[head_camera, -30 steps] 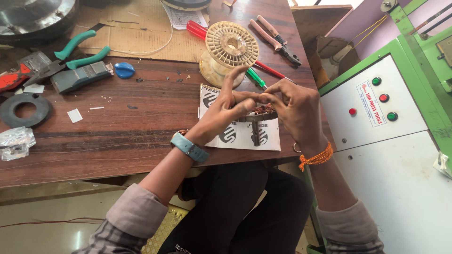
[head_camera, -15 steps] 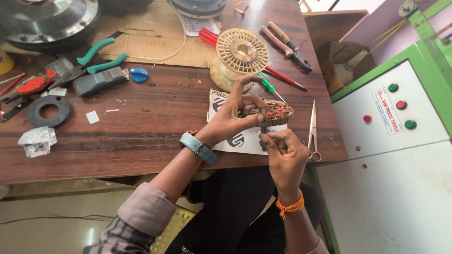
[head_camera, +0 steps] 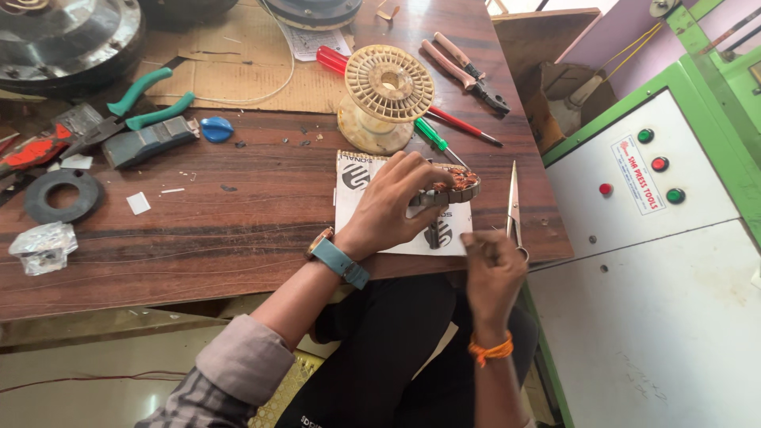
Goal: The person works on a small electric motor armature at a workbench, holding the wound copper rotor and adjusting its windings and commutator area by hand. They turn the armature over, reposition it on a paper pad, and at one point use a green-handled screwdriver on it.
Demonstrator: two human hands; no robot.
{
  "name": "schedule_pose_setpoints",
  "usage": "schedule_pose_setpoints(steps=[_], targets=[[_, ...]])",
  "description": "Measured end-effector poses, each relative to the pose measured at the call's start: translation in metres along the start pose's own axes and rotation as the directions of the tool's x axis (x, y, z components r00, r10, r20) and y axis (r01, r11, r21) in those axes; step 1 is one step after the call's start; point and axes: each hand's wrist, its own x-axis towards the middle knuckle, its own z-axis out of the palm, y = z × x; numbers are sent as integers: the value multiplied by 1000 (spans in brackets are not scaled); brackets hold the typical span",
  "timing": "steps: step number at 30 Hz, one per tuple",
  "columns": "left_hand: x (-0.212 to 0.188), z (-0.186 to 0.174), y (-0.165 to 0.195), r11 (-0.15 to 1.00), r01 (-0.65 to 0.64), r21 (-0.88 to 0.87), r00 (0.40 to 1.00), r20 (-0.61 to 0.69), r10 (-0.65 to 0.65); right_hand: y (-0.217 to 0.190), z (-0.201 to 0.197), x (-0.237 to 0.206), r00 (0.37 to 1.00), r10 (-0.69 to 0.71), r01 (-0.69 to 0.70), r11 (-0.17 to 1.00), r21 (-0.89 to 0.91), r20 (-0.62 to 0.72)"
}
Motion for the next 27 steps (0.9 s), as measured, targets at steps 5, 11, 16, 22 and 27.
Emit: schedule_pose_setpoints(steps=[5,11,16,22,27], targets=[[1,0,3,1000,-6,-9,1000,-18,6,-12,-35,41,975,-157,172,981,-91,155],[0,-1,5,1000,-23,-7,999,-36,22,-43,-39,76,914,-355,382,915,-126,198],[-1,0,3,1000,-22,-9,999,-32,22,-58,-22,102,881,-415,449,885,-126,226],[-1,5,-7,986,64,-154,998,-20,-68,-73,2,119,821,-442,513,850,-125,362],[1,-3,-25,343,420,-840,853,237,-464,-78,19,120,762,-516,600,790,-127,391]])
